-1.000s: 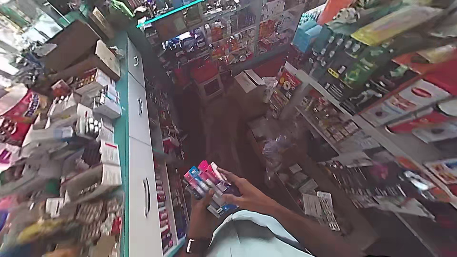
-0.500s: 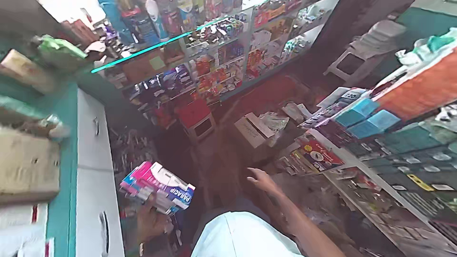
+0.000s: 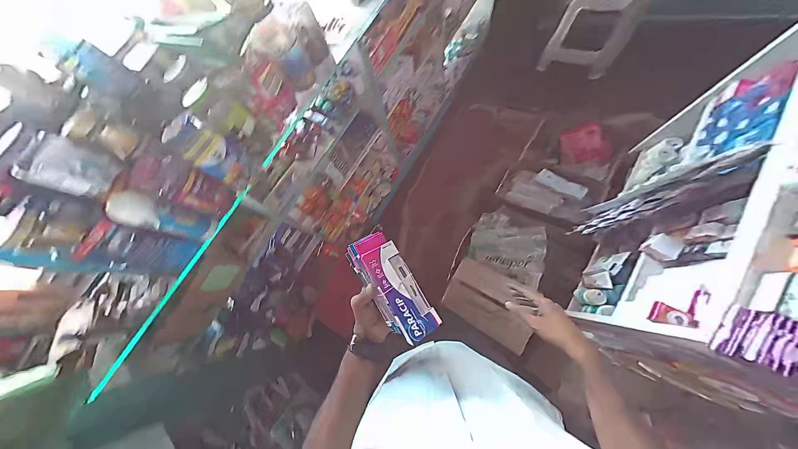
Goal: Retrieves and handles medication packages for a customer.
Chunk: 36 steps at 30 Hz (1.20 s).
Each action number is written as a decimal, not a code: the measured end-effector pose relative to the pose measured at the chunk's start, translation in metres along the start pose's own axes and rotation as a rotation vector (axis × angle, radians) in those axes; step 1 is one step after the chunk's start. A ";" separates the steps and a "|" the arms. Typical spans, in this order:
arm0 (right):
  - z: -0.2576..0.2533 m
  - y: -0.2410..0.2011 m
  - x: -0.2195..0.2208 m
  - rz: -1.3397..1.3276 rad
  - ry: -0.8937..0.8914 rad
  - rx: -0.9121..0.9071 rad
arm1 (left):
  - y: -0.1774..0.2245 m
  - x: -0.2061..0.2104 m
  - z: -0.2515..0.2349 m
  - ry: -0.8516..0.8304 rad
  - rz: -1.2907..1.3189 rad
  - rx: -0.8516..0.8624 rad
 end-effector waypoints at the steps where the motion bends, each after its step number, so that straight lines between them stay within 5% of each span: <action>1: -0.012 -0.035 -0.006 -0.041 0.037 -0.039 | 0.015 0.003 -0.035 -0.018 -0.004 -0.037; 8: -0.135 -0.163 -0.068 -0.231 0.577 -0.253 | 0.058 0.007 -0.291 -0.077 -0.136 -0.248; 13: -0.282 -0.251 -0.127 -0.491 0.720 -0.489 | 0.073 -0.022 -0.486 -0.200 -0.176 -0.318; 19: -0.430 -0.348 -0.233 -0.438 0.657 -0.683 | 0.096 0.001 -0.686 -0.353 -0.110 -0.381; 25: -0.580 -0.372 -0.342 -0.453 0.619 -0.694 | 0.082 0.010 -0.868 -0.385 -0.119 -0.346; 36: -0.834 -0.421 -0.553 -0.359 0.187 -0.677 | 0.085 0.029 -1.119 0.070 -0.138 -0.114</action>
Point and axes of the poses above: each hand's wrist, its own z-axis away from the middle knuckle, its own x-axis out of the palm, y = z × x, the point moved 3 cm from there along -z, towards the middle knuckle, and after that the axes turned 4 degrees about -x, right-handed, at the moved point
